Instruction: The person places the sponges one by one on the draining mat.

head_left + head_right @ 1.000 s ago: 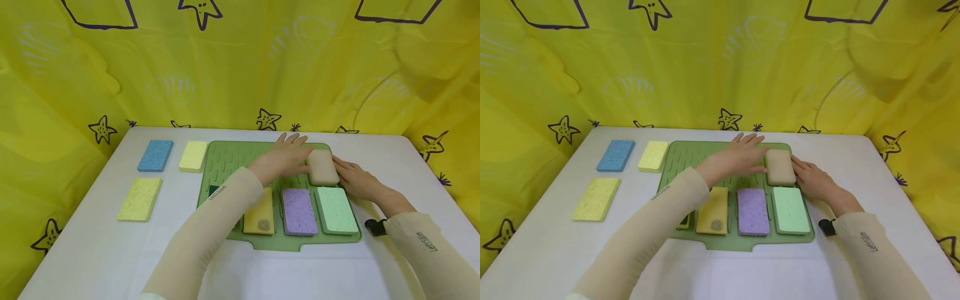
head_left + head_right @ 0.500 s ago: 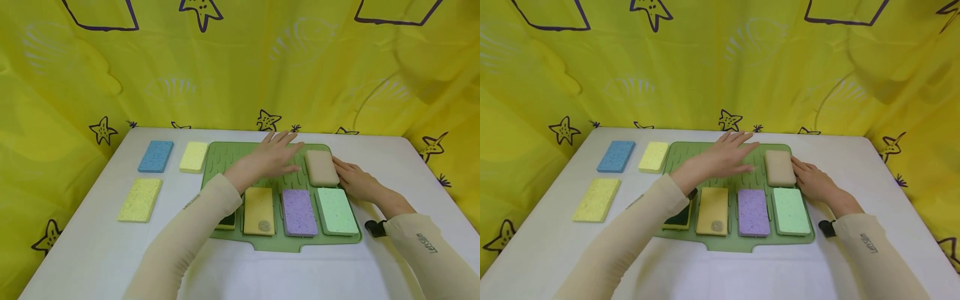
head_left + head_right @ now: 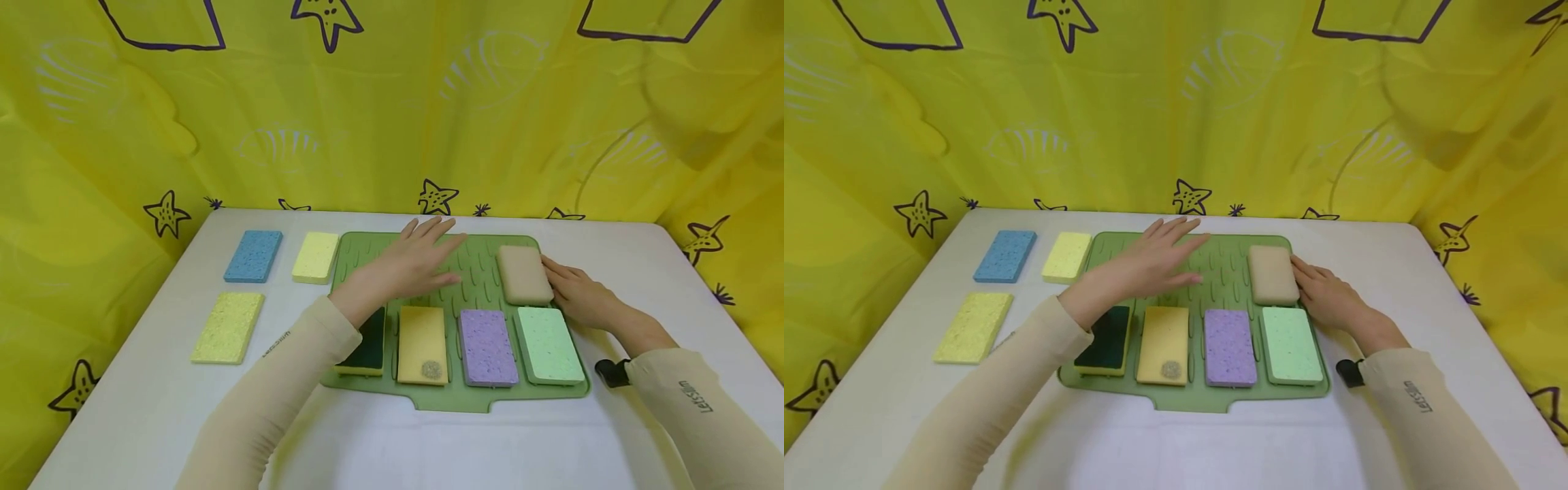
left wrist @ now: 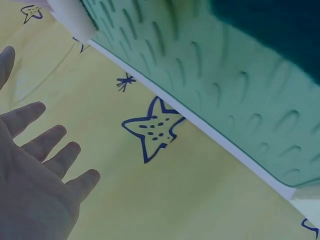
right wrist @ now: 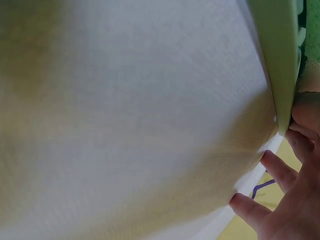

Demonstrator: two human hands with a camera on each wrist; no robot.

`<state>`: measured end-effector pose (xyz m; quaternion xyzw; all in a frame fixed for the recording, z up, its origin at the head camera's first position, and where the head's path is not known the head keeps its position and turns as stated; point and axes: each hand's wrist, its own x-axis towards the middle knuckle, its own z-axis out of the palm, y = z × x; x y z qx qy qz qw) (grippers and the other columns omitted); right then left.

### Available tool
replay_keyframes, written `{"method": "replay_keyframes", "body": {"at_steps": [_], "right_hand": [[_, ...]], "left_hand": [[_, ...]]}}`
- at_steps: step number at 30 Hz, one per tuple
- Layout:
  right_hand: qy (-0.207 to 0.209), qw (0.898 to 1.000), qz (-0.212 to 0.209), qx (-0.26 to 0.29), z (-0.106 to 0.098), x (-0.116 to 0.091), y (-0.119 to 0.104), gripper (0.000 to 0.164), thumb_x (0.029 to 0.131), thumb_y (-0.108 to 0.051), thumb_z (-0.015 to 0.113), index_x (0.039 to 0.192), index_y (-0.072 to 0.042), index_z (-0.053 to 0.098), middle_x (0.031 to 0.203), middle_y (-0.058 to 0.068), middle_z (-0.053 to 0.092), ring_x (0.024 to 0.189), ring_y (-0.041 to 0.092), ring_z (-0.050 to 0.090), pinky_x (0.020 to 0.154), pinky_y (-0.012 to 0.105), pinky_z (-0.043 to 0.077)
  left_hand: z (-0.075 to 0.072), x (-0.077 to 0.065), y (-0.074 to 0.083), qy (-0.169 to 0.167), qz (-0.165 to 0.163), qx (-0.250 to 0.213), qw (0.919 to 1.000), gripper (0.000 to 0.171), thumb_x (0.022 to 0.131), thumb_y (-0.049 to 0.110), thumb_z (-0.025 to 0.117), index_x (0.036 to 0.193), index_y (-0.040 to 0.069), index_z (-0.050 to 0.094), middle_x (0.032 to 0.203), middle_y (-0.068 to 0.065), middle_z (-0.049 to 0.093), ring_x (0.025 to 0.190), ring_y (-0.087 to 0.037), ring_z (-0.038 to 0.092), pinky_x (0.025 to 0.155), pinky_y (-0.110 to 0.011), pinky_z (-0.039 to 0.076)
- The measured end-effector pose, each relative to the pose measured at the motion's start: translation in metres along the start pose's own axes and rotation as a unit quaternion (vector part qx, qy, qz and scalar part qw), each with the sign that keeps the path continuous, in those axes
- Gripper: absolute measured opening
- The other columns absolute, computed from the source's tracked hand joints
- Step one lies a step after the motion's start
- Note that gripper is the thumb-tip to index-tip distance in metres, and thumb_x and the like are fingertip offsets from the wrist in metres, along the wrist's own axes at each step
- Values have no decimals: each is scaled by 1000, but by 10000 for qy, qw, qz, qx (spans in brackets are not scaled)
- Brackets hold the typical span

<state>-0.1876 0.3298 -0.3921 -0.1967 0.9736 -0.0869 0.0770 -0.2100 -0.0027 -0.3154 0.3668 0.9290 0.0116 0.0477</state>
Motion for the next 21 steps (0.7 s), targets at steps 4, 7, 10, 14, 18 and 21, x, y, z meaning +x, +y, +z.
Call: {"method": "replay_keyframes", "body": {"at_steps": [4, 7, 10, 14, 18, 21], "right_hand": [[-12, 10000, -8, 9, -1, 0, -1, 51, 105, -11, 41, 151, 8, 31, 158, 25, 27, 131, 56, 36, 94, 72, 42], [-43, 10000, 2, 13, -1, 0, -1, 51, 105, -11, 41, 151, 8, 30, 159, 25, 26, 132, 56, 36, 94, 72, 42], [-69, 10000, 21, 12, -1, 0, -1, 51, 105, -11, 41, 151, 8, 30, 159, 25, 25, 131, 57, 36, 93, 73, 42], [-76, 10000, 26, 8, -1, -1, -1, 51, 105, -12, 41, 151, 7, 30, 159, 24, 26, 131, 56, 36, 92, 73, 42], [-49, 10000, 9, -3, 0, -1, -1, 52, 104, -11, 42, 151, 7, 30, 159, 24, 26, 131, 56, 36, 92, 73, 42], [-48, 10000, 10, -2, 0, -1, 0, 52, 105, -11, 42, 151, 7, 30, 159, 24, 26, 131, 56, 36, 91, 72, 43]], "left_hand": [[4, -9, -8, -11, -18, -60, 10000, 73, 101, 55, 45, 160, 22, 19, 168, -7, 8, 156, -29, 6, 126, -52, 6], [7, -16, -15, -14, -117, -156, 9998, 73, 100, 53, 47, 160, 22, 19, 168, -7, 7, 156, -29, 6, 126, -52, 4], [9, -21, -22, -8, -213, -210, 9996, 73, 100, 53, 47, 160, 22, 19, 168, -8, 8, 156, -30, 5, 126, -52, 4], [11, -28, -29, 13, -285, -211, 9994, 74, 100, 53, 48, 160, 21, 20, 168, -8, 7, 156, -31, 6, 125, -53, 4], [12, -37, -38, 63, -352, -199, 9992, 74, 100, 53, 49, 160, 20, 21, 168, -9, 8, 155, -32, 7, 125, -54, 7], [13, -44, -46, 93, -440, -209, 9988, 74, 100, 51, 51, 159, 19, 23, 168, -10, 10, 155, -33, 8, 124, -56, 9]]}}
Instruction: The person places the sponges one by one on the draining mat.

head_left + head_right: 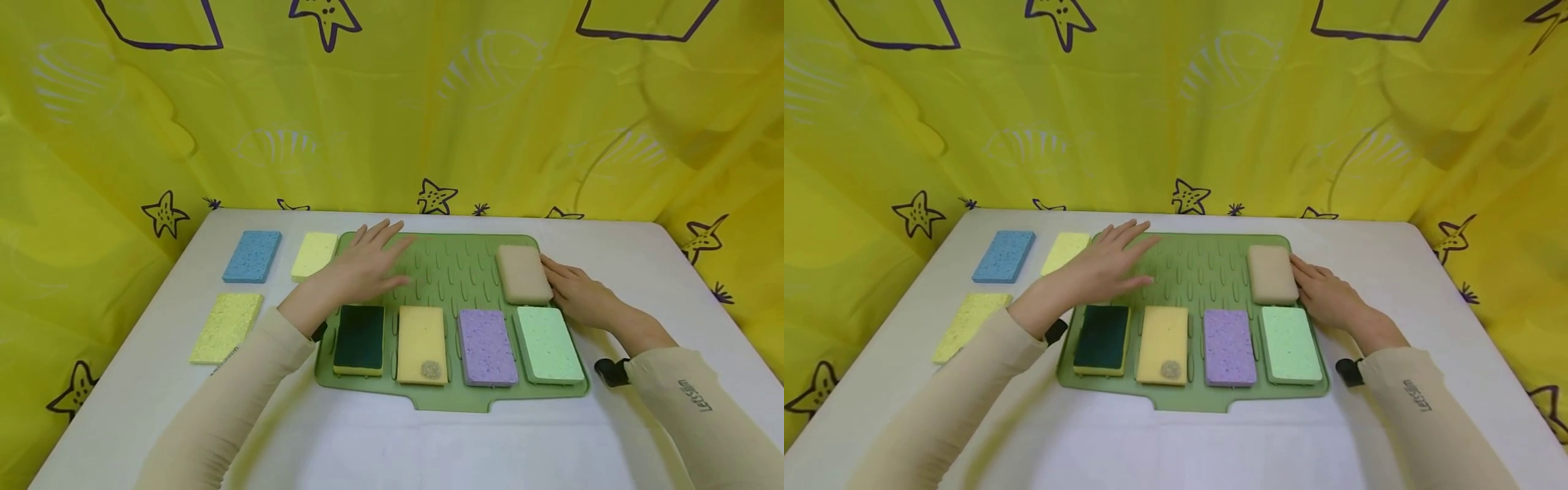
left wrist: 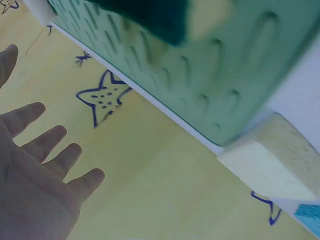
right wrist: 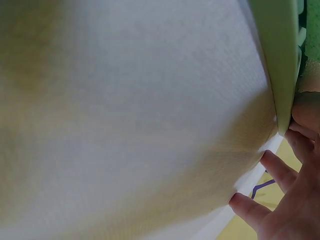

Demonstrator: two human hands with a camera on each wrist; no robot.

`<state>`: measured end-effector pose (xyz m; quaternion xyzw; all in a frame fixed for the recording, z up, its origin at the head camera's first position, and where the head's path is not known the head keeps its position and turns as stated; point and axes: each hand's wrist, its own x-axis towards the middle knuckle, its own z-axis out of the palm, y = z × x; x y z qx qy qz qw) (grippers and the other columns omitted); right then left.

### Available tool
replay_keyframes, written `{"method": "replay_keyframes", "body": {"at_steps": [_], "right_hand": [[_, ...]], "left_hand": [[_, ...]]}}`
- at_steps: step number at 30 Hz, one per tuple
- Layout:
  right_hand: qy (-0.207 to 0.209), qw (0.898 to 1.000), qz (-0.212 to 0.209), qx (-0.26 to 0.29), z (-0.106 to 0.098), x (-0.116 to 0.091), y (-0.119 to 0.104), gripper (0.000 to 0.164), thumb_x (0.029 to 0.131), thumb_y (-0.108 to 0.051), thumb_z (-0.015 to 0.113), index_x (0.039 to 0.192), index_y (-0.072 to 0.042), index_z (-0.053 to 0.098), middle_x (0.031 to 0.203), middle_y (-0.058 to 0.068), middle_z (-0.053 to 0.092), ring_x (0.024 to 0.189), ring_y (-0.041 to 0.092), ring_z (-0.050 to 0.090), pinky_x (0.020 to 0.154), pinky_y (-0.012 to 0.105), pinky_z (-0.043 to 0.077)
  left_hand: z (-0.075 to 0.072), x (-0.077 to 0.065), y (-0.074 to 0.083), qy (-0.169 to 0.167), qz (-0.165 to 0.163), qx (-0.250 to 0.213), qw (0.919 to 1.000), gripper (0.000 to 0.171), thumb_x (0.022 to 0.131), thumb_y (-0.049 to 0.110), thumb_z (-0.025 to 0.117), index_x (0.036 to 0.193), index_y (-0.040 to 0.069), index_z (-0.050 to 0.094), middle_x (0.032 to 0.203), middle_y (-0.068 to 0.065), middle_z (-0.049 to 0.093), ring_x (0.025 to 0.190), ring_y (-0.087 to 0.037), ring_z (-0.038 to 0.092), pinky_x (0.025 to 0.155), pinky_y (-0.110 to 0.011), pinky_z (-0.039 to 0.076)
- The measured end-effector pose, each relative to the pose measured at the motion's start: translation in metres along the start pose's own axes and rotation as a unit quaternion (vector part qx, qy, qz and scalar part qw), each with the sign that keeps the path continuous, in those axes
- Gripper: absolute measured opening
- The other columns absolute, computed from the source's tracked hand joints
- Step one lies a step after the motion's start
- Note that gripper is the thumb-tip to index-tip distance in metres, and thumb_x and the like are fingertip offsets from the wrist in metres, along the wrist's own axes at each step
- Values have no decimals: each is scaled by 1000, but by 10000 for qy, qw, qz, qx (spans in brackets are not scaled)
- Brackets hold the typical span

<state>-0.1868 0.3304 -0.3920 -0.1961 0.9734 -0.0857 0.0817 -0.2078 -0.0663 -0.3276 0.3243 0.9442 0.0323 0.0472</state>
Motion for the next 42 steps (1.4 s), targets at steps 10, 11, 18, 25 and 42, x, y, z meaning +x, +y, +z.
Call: {"method": "replay_keyframes", "body": {"at_steps": [10, 11, 18, 25, 42], "right_hand": [[-21, 10000, 25, -10, -1, 0, 0, 52, 105, -12, 41, 152, 7, 30, 159, 24, 27, 132, 56, 36, 92, 72, 43], [-25, 10000, 36, -1, -1, 0, 0, 52, 105, -13, 41, 152, 7, 30, 159, 24, 26, 132, 55, 36, 92, 72, 42], [-82, 9999, 122, 68, 0, -1, 1, 52, 106, -16, 39, 154, 4, 27, 161, 22, 25, 133, 55, 34, 91, 73, 42], [-82, 9999, 118, 51, 0, 1, 2, 52, 106, -15, 40, 153, 4, 28, 161, 22, 24, 134, 55, 34, 93, 73, 42], [-83, 9999, 92, 94, -2, -1, 0, 52, 106, -16, 39, 153, 4, 28, 160, 22, 25, 134, 54, 34, 92, 72, 42]], "left_hand": [[5, -17, -27, 78, -377, -238, 9990, 74, 99, 47, 57, 158, 16, 26, 166, -13, 15, 154, -35, 10, 124, -58, 11], [6, -19, -29, 77, -399, -259, 9988, 74, 99, 46, 57, 158, 15, 26, 166, -13, 15, 154, -36, 11, 123, -58, 11], [13, -32, -43, 180, -479, -392, 9979, 72, 99, 43, 57, 157, 12, 28, 165, -17, 17, 152, -41, 14, 121, -61, 16], [21, -38, -57, 276, -660, -399, 9966, 72, 99, 40, 60, 156, 10, 29, 164, -20, 19, 150, -45, 17, 120, -62, 19], [29, -35, -83, 74, -1399, -620, 9882, 72, 98, 35, 61, 156, 6, 29, 162, -25, 20, 147, -49, 21, 120, -61, 22]]}}
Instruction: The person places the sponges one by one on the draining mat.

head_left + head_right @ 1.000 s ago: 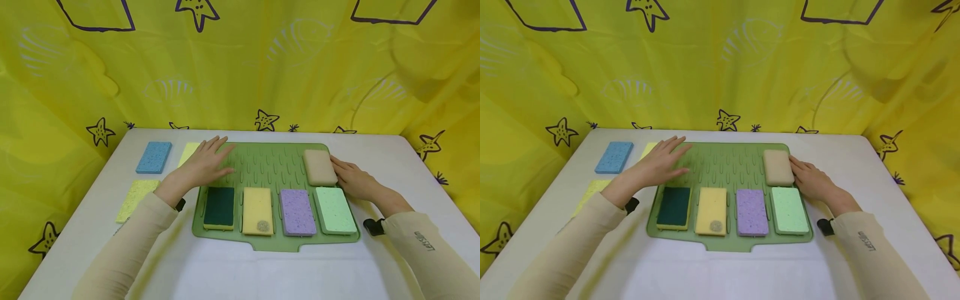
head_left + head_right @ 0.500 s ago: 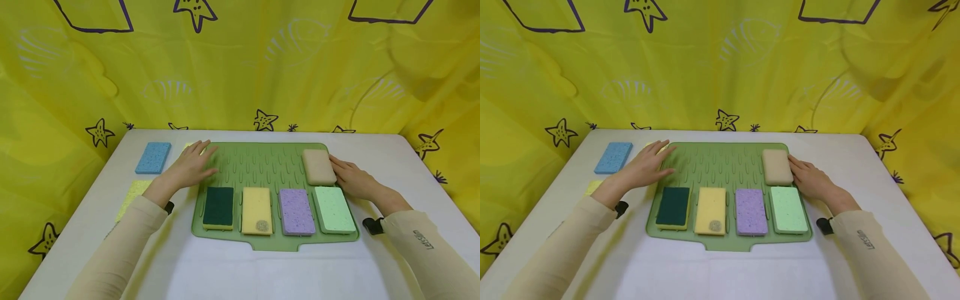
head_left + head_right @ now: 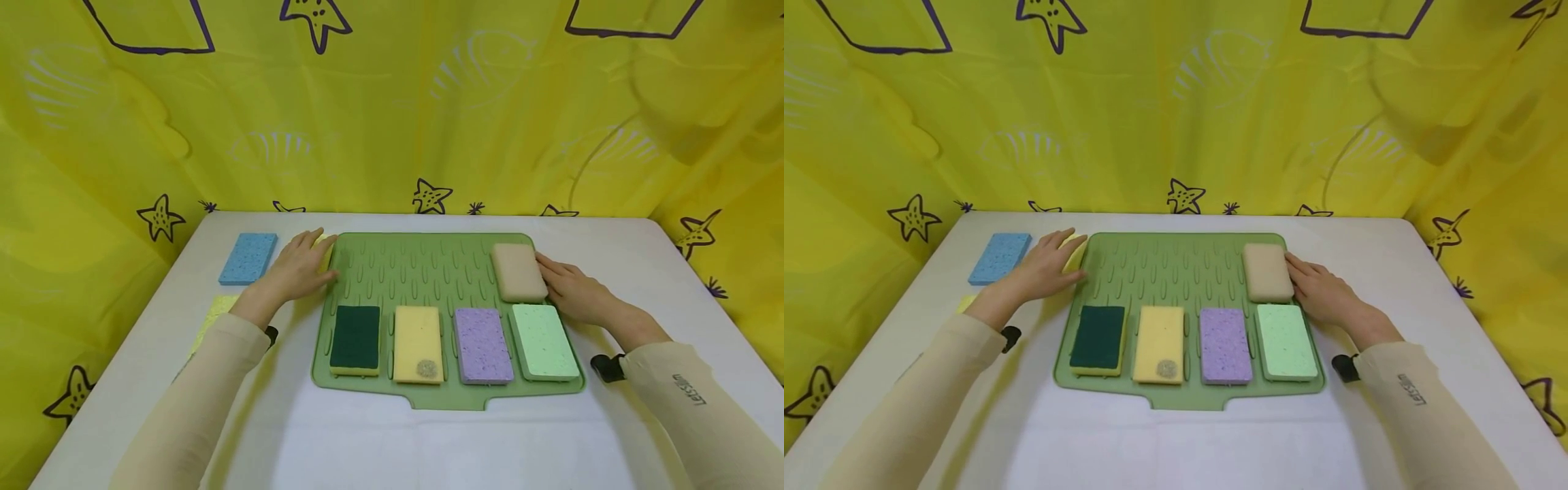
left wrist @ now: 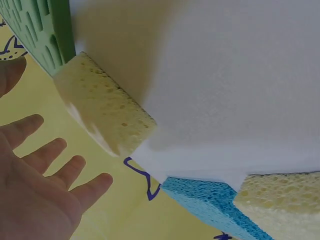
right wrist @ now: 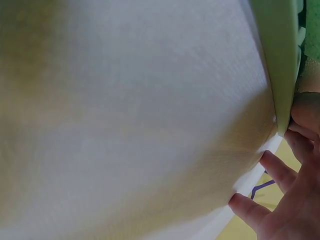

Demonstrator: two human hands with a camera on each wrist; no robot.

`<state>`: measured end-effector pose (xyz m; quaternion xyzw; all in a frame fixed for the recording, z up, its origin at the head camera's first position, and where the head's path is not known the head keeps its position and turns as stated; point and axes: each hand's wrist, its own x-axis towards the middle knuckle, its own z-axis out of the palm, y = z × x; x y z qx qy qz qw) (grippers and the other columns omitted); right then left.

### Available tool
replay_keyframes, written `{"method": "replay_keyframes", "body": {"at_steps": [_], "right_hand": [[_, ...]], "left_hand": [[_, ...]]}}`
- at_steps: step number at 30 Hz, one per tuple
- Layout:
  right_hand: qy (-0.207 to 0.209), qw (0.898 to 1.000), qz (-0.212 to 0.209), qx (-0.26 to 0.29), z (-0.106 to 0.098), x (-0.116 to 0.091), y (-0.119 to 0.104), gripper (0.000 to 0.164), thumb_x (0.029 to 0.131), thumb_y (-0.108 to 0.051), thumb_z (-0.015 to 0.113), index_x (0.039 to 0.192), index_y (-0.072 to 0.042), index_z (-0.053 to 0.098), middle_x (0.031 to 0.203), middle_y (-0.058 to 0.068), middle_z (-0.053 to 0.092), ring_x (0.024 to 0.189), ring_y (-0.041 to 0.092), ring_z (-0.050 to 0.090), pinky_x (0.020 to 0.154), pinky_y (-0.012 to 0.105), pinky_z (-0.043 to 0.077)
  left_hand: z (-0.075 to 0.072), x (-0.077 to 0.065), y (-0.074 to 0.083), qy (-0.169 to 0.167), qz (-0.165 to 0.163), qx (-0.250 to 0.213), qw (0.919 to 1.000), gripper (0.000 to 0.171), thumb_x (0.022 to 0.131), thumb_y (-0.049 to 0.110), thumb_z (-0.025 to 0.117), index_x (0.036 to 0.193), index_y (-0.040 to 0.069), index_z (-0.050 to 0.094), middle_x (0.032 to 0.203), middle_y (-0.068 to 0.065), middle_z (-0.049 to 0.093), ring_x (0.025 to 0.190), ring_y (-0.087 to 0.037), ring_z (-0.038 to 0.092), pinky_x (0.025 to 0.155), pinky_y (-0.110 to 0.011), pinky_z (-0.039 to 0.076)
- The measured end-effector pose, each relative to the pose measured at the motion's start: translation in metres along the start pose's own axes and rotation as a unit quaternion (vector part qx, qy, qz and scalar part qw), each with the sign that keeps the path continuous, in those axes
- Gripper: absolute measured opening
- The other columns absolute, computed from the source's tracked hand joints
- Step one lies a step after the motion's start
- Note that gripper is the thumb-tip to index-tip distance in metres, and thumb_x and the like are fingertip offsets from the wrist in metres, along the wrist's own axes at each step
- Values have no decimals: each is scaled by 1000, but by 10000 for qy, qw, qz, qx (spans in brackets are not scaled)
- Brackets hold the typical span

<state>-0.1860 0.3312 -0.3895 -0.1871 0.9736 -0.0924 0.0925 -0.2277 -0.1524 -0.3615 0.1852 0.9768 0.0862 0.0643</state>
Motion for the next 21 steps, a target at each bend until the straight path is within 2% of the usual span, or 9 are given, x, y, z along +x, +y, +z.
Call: {"method": "replay_keyframes", "body": {"at_steps": [8, 14, 21], "right_hand": [[-2, 10000, 28, 34, 0, 0, 0, 52, 106, -16, 39, 154, 3, 28, 161, 21, 25, 134, 54, 34, 93, 73, 41], [-21, 10000, 25, 58, 1, 1, 0, 53, 106, -17, 40, 154, 3, 28, 161, 22, 25, 134, 54, 34, 94, 73, 40], [-29, 10000, 37, 35, 0, 1, 0, 53, 106, -16, 40, 154, 3, 28, 161, 22, 25, 135, 54, 34, 95, 72, 41]], "left_hand": [[0, 5, -9, -172, -282, -6, 9995, 72, 98, 33, 60, 155, 3, 28, 161, -27, 19, 147, -50, 19, 116, -63, 27], [0, 10, -13, -372, -553, -219, 9975, 75, 98, 33, 61, 156, 3, 25, 162, -27, 14, 147, -51, 15, 113, -68, 29], [-3, 18, -12, -471, -761, -305, 9955, 72, 98, 34, 59, 156, 6, 27, 163, -25, 15, 141, -55, 25, 108, -70, 33]]}}
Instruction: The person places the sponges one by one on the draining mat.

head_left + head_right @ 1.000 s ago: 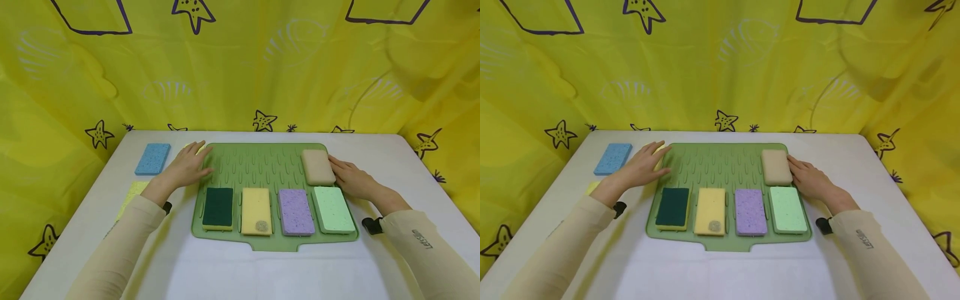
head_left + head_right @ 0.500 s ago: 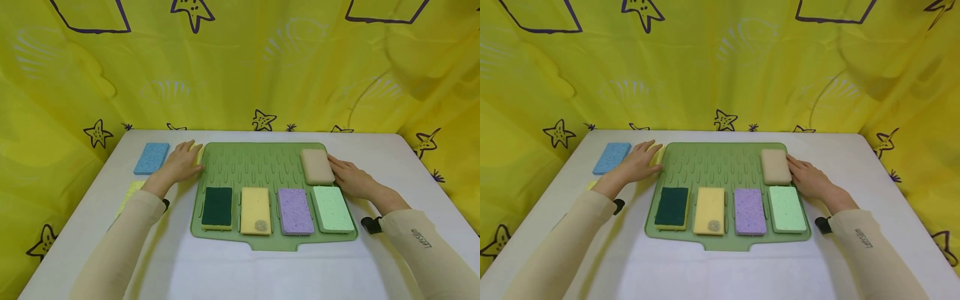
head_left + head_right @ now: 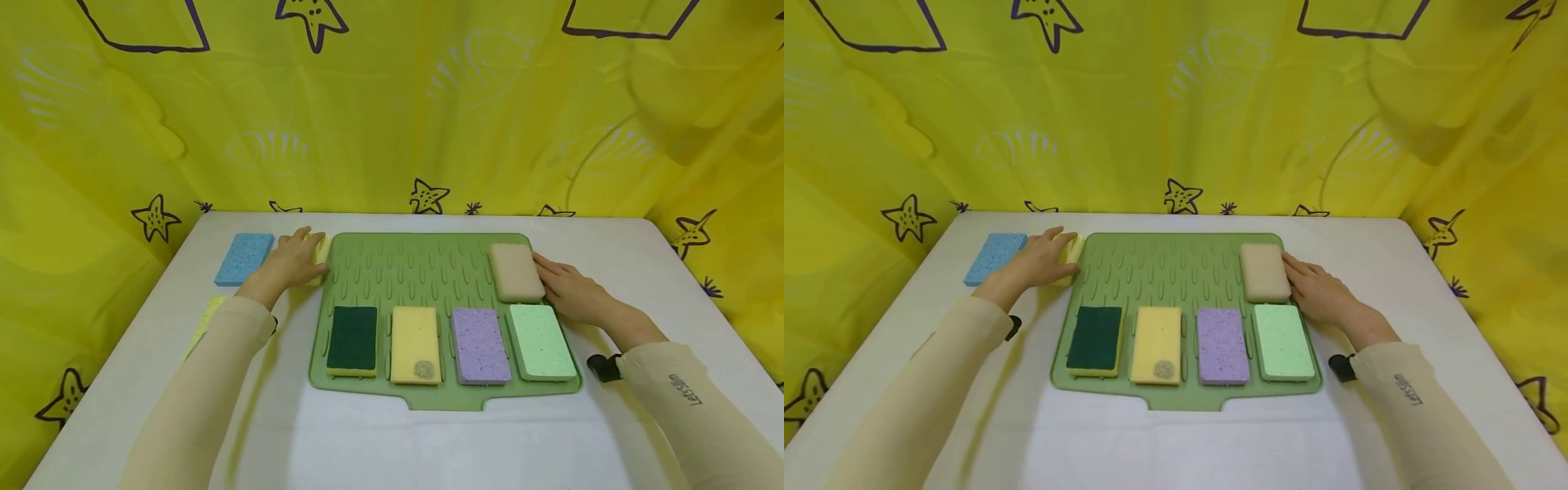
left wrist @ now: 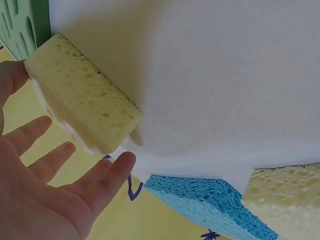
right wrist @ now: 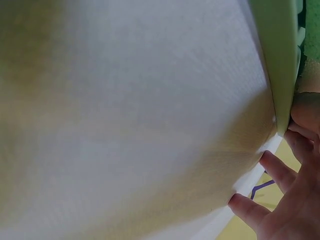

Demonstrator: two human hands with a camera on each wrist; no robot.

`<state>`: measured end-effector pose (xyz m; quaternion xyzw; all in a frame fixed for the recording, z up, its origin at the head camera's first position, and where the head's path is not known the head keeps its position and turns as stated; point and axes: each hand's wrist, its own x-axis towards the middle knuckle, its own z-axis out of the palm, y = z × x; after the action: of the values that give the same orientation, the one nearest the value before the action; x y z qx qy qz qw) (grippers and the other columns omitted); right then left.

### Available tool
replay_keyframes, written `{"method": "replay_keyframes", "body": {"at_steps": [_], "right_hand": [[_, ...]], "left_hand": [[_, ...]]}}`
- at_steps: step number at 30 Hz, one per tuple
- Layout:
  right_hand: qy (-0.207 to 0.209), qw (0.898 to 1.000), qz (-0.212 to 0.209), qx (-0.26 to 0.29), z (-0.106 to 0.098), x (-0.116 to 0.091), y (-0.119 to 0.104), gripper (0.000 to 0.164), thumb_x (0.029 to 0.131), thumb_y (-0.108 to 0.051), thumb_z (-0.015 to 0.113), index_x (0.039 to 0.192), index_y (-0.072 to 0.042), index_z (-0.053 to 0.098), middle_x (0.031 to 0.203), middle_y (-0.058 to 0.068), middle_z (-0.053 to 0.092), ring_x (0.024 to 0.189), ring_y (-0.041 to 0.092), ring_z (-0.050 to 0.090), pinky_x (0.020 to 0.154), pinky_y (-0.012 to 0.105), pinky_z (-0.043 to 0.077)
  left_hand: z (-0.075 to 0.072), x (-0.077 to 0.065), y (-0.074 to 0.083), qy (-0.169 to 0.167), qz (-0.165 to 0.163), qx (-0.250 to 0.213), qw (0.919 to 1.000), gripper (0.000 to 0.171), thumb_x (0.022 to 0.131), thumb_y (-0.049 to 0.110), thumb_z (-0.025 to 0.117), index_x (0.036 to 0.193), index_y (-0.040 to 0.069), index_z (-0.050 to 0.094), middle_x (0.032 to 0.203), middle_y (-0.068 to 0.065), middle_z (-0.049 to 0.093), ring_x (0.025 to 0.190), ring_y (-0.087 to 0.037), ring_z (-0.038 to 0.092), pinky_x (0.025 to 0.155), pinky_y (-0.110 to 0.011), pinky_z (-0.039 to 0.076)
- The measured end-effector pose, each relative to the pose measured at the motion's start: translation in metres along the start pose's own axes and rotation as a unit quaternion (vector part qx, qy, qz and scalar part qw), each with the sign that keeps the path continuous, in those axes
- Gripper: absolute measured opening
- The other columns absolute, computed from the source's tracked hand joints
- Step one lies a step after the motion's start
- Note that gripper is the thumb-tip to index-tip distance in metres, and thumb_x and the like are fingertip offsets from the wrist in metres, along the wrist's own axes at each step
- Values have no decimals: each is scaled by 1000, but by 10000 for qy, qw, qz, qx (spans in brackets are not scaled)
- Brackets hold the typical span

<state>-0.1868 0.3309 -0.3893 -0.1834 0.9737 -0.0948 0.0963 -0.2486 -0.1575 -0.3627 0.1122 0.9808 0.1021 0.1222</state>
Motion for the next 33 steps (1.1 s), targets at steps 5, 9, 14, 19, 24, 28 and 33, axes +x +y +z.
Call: {"method": "replay_keyframes", "body": {"at_steps": [5, 9, 14, 19, 24, 28, 33], "right_hand": [[18, 10000, -4, 4, 0, 0, 0, 53, 106, -16, 40, 154, 3, 28, 161, 22, 25, 135, 53, 34, 95, 72, 41], [26, 10000, -12, -26, 0, 0, 1, 53, 106, -16, 41, 153, 4, 28, 161, 22, 25, 135, 53, 34, 95, 71, 41], [38, 10000, -18, -14, 0, 0, 0, 53, 106, -16, 41, 153, 4, 28, 160, 22, 25, 135, 53, 34, 95, 71, 42], [27, 10000, -1, -20, 0, 0, 0, 53, 106, -16, 41, 154, 3, 28, 161, 22, 25, 135, 53, 34, 94, 71, 42], [9, 10000, 27, 5, -1, -1, -2, 53, 106, -16, 41, 154, 2, 28, 161, 21, 25, 136, 52, 33, 94, 72, 41], [7, 10000, 20, 18, -1, -1, -2, 53, 106, -16, 41, 154, 2, 28, 161, 21, 24, 136, 53, 33, 93, 73, 41], [27, 10000, -4, 9, -1, -1, -2, 52, 106, -16, 41, 153, 3, 29, 161, 22, 25, 135, 53, 34, 93, 72, 42]], "left_hand": [[-2, 1, 2, -60, -41, 181, 9998, 70, 98, 33, 57, 156, 8, 28, 161, -25, 21, 137, -57, 33, 107, -69, 36], [-3, 1, 4, -48, -50, 381, 9992, 70, 98, 34, 57, 156, 10, 29, 160, -24, 25, 135, -56, 36, 104, -69, 39], [-2, 2, 5, 1, -50, 482, 9988, 69, 97, 35, 58, 156, 10, 30, 158, -24, 29, 132, -56, 39, 101, -69, 41], [-3, 2, 6, 52, -62, 507, 9987, 68, 97, 35, 57, 155, 10, 32, 157, -24, 32, 130, -56, 41, 101, -68, 41], [-3, 2, 7, 98, -77, 542, 9984, 68, 97, 35, 58, 155, 9, 33, 155, -23, 35, 128, -55, 45, 101, -66, 42], [-3, 2, 6, 180, -128, 562, 9982, 70, 96, 37, 59, 154, 9, 34, 154, -23, 36, 126, -54, 47, 100, -65, 43], [-4, 2, 5, 297, -147, 555, 9979, 70, 95, 38, 60, 154, 9, 35, 153, -23, 36, 123, -55, 47, 98, -65, 44]]}}
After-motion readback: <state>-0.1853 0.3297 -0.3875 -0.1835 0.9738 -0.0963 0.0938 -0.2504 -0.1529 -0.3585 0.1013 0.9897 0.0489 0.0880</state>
